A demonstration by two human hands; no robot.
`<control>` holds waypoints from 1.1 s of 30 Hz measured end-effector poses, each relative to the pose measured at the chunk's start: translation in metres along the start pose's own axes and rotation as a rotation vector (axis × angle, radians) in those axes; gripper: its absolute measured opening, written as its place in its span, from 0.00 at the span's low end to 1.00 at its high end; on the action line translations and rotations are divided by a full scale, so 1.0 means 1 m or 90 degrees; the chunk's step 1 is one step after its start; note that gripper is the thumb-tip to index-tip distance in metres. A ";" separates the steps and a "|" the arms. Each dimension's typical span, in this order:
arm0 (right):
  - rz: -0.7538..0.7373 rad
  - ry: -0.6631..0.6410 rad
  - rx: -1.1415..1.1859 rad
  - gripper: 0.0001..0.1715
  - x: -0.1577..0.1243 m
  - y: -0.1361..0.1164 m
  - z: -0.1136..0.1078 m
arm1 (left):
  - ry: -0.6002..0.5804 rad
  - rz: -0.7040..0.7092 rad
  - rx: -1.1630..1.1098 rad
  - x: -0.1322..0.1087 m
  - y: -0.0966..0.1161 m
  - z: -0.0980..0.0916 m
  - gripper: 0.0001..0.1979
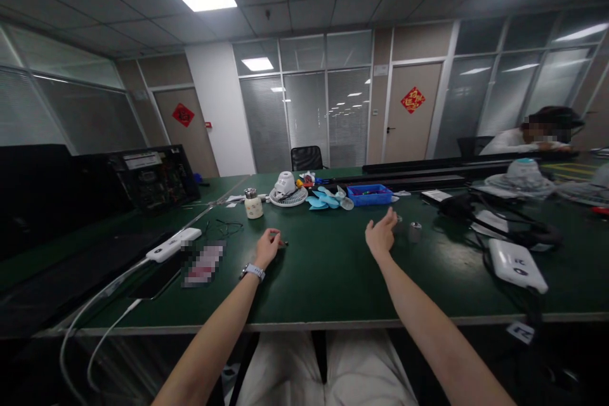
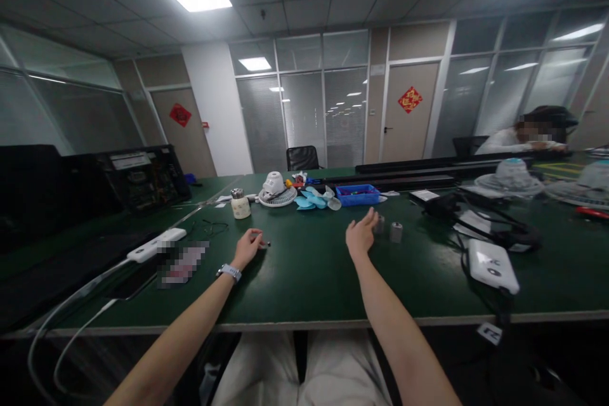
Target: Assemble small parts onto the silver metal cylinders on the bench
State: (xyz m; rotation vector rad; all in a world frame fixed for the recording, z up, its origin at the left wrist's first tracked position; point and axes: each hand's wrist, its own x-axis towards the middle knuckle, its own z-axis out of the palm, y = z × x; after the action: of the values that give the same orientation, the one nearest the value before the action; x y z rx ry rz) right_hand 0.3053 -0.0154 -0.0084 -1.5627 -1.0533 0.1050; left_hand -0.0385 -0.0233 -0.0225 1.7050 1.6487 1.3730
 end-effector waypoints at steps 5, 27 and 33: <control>-0.245 -0.383 0.122 0.26 -0.069 -0.049 0.041 | 0.030 -0.004 0.018 0.002 0.002 0.000 0.12; -0.335 -0.076 -0.255 0.17 0.000 -0.058 0.022 | 0.033 0.006 0.069 -0.003 0.005 -0.003 0.10; -0.054 0.144 -0.380 0.17 0.067 0.012 -0.026 | 0.025 -0.001 0.055 -0.001 0.001 0.000 0.10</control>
State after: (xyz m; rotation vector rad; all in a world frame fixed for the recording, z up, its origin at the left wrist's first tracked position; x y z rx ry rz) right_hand 0.3661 0.0103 0.0212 -1.9981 -1.0172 -0.4745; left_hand -0.0382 -0.0245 -0.0222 1.7351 1.7545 1.3613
